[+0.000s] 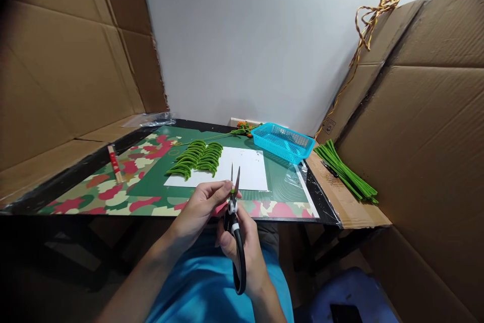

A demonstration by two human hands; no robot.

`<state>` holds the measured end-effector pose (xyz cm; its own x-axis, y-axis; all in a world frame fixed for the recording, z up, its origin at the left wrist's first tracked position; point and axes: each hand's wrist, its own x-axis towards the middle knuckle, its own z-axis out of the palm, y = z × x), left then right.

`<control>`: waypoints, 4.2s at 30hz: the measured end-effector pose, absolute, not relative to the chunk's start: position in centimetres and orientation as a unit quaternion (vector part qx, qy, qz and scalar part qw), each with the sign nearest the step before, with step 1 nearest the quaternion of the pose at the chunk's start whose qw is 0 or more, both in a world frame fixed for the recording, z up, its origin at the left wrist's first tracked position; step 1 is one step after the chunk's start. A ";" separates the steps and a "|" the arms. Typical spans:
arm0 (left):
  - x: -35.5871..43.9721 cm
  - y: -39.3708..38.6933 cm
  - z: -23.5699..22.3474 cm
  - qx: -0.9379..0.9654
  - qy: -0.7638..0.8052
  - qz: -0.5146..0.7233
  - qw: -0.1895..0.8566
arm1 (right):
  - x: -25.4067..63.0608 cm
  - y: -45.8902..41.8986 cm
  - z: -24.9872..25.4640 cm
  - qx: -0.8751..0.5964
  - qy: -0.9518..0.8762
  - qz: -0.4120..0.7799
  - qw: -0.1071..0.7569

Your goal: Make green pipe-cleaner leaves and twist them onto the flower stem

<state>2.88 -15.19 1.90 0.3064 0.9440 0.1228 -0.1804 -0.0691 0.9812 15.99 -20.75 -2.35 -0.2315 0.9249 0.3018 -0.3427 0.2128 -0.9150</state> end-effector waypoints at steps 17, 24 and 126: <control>3.2 -13.9 0.3 0.589 0.295 0.517 0.546 | 15.6 -20.6 -2.7 -0.322 -0.518 0.529 0.590; 3.1 -13.6 0.1 0.591 0.293 0.518 0.544 | 15.3 -20.3 -3.7 -0.314 -0.511 0.534 0.596; 0.7 1.9 2.6 0.852 0.401 0.311 0.131 | 18.4 3.3 -0.7 -0.390 -0.725 0.129 0.552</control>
<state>0.69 1.88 2.65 0.4855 0.7644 0.4243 0.6015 -0.6442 0.4723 18.45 3.29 -0.72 -0.0851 0.7086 0.7005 0.4233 0.6622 -0.6184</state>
